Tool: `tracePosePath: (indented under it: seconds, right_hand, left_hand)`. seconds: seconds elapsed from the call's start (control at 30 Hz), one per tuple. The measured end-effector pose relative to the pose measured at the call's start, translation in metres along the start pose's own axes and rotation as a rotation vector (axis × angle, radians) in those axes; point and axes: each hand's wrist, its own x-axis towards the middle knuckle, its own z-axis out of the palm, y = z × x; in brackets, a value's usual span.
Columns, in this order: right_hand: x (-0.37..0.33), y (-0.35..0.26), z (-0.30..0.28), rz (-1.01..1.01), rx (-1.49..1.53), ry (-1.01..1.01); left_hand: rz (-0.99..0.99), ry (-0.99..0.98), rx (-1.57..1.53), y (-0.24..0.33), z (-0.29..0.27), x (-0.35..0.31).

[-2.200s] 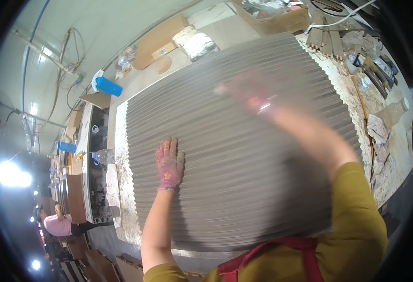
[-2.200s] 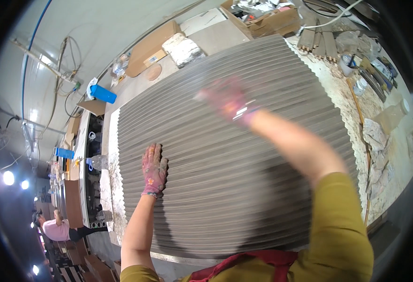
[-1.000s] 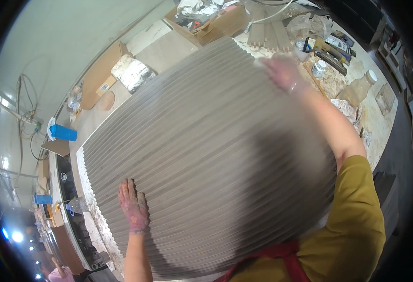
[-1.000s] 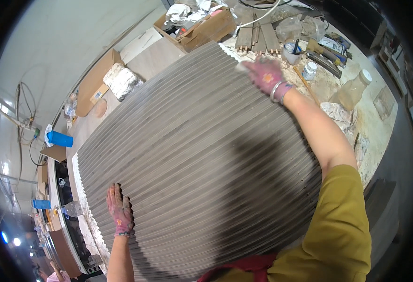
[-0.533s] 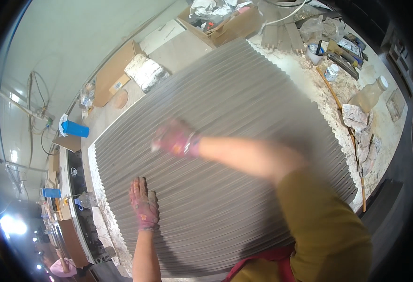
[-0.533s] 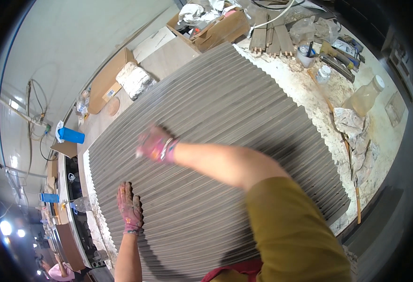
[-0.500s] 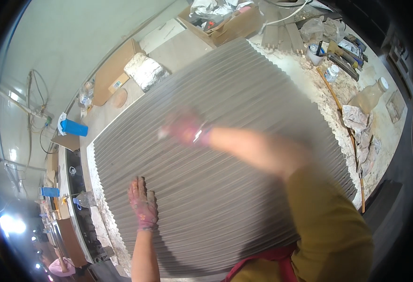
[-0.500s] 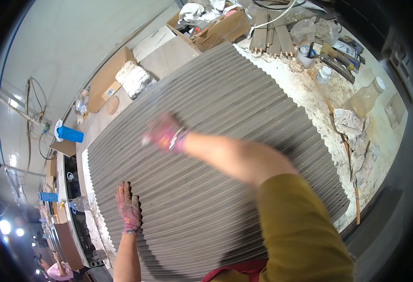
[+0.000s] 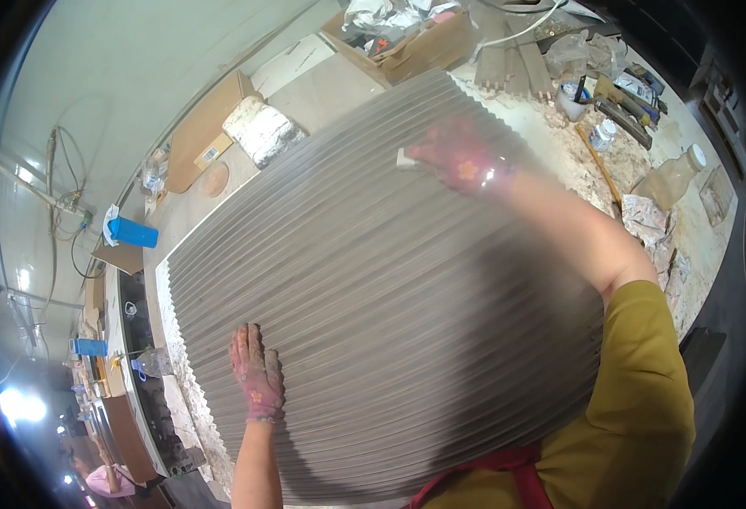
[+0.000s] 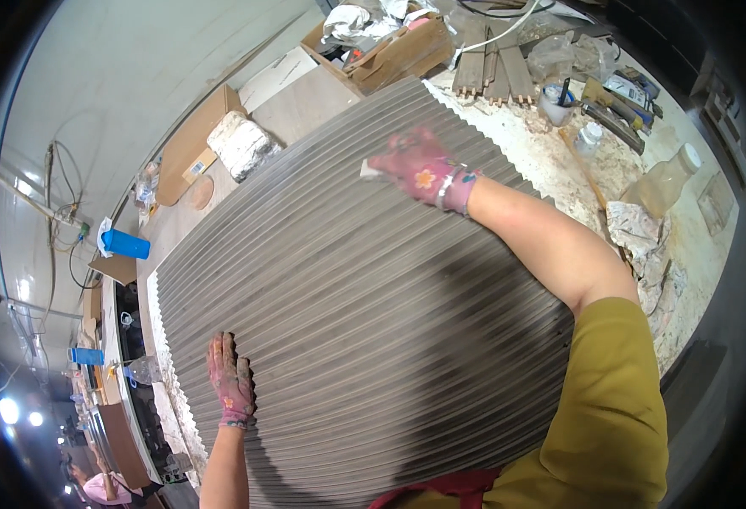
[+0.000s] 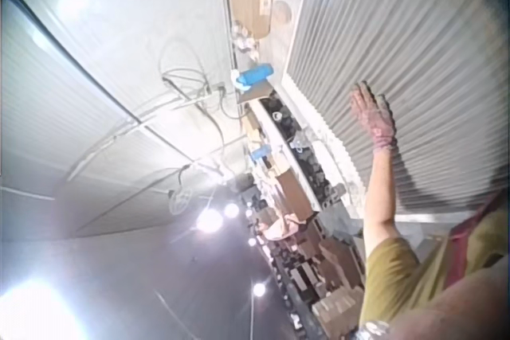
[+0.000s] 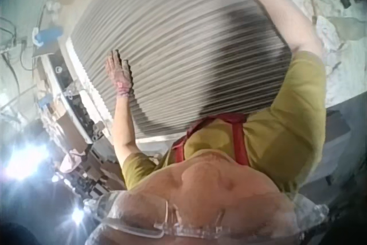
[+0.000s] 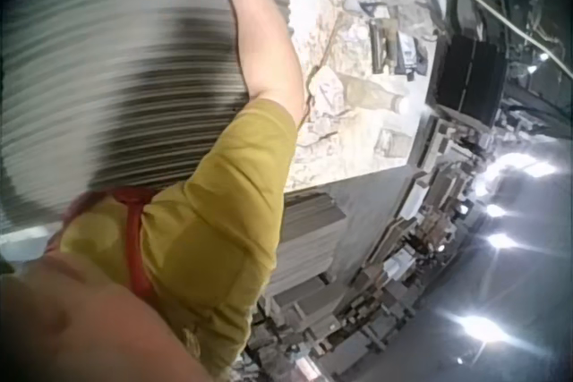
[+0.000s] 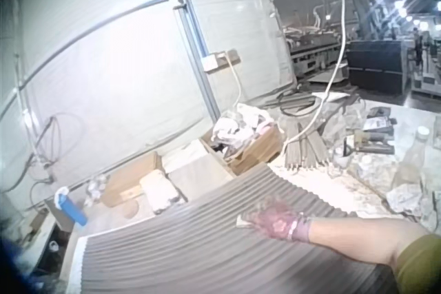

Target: The person cleans a grooved wooden panel using a small white sponge, moving it along the grooves. They then apply a liquid from a small bottle to the edge of the panel and wipe it down with a cloth.

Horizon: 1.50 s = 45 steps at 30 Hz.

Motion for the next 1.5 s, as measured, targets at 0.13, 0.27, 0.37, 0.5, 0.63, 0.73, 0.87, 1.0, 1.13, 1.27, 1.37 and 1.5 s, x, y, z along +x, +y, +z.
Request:
tracePosePath:
  seconds: [0.13,0.27,0.37,0.5,0.63,0.73,0.87,1.0,1.13,1.27,1.37,1.5]
  right_hand:
    - [0.016,0.094,-0.006,0.050,-0.133,0.041]
    - [0.061,-0.036,0.012,0.086,0.383,-0.135]
    - [0.035,-0.227,0.016,-0.113,0.674,-0.576]
    - [0.027,-0.303,0.095,-0.389,0.547,-0.692]
    - [0.054,-0.151,0.062,-0.093,0.569,-0.467]
    - [0.058,0.043,0.104,-0.085,0.180,0.166]
    - [0.062,0.146,0.005,0.297,-0.339,-0.058]
    - [0.080,0.080,0.000,0.149,0.009,0.216]
    - [0.092,-0.143,0.035,-0.369,0.352,-0.103]
    - [0.072,-0.218,0.082,0.000,0.933,-0.574]
    - [0.085,-0.160,0.095,0.026,0.666,-0.441]
    - [0.094,0.053,0.078,-0.023,0.002,0.119]
  left_hand:
    - [-0.020,0.022,-0.038,0.008,0.001,0.006]
    - [-0.028,0.018,-0.014,0.008,0.005,0.006]
    - [-0.051,0.010,-0.010,0.002,0.001,0.001]
    - [-0.034,-0.009,-0.015,0.004,0.003,0.007]
    - [-0.007,0.029,-0.075,0.002,0.004,0.003]
    - [0.007,0.012,-0.081,0.011,0.002,0.013]
    - [-0.029,-0.003,-0.054,0.008,0.002,0.006]
    - [-0.014,-0.001,-0.033,0.008,0.001,0.009]
    - [-0.028,-0.002,-0.043,0.003,0.000,0.005]
    - [-0.005,0.006,-0.072,0.006,0.003,0.011]
    - [-0.005,0.022,-0.112,-0.002,0.006,0.003]
    - [-0.020,-0.012,-0.091,0.008,0.000,0.006]
